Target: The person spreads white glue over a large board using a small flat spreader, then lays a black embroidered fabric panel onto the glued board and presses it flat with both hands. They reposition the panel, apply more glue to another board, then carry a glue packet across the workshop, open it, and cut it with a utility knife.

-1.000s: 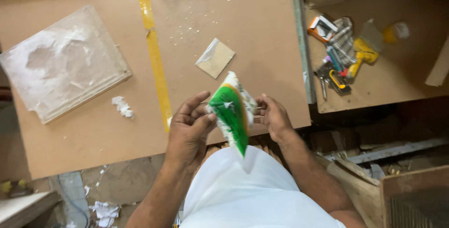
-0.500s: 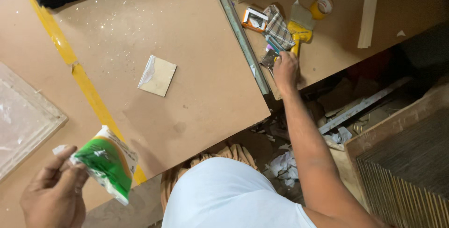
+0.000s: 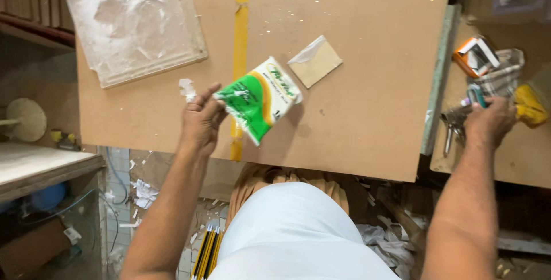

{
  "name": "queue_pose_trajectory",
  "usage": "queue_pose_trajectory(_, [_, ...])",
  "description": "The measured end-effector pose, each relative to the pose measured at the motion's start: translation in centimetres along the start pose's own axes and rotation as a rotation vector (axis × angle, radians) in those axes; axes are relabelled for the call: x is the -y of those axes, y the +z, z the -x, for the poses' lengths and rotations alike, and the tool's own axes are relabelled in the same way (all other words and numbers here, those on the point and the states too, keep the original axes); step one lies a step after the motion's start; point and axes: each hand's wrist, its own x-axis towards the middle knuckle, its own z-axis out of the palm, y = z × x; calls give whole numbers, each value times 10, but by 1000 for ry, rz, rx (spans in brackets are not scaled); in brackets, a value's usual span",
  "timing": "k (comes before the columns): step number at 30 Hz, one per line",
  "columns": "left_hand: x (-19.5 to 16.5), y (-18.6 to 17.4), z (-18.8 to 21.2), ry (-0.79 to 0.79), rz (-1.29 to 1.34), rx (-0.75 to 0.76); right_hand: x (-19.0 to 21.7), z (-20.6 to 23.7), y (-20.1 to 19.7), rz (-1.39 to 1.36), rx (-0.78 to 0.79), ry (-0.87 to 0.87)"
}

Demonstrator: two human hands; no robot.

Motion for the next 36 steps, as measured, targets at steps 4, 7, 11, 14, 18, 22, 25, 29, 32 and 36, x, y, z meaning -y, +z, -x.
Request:
queue_pose_trajectory(4, [81, -33, -40, -68, -118, -158, 5, 1, -2, 143, 65, -46])
queue_pose_trajectory(7, [102, -70, -50, -42, 30, -214, 15, 18, -7, 268, -5, -95])
queue_pose_trajectory(11, [100, -95, -54, 100, -315, 5, 63, 81, -25, -387, 198, 356])
queue_pose_trajectory(14, [90, -105, -66, 58, -400, 47, 136, 154, -13, -921, 325, 371])
queue_pose_trajectory(18, [74, -120, -75, -27, -512, 115, 253, 262, 14, -1399, 808, 368])
queue_pose_trajectory(22, [68, -136, -82, -19, -547, 211, 354, 337, 36, -998, 829, 53])
queue_pose_trajectory(25, [73, -145, -89, 4, -581, 197, 402, 361, 51, -625, 501, -289])
queue_pose_trajectory(29, [82, -155, -97, 9, -469, 265, 430, 379, 71, -427, 241, -426])
queue_pose_trajectory(32, [84, -159, -100, -10, -406, 287, 436, 390, 84, -264, 221, -462])
queue_pose_trajectory(36, [80, -162, -98, 6, -390, 288, 440, 401, 95, -125, 170, -529])
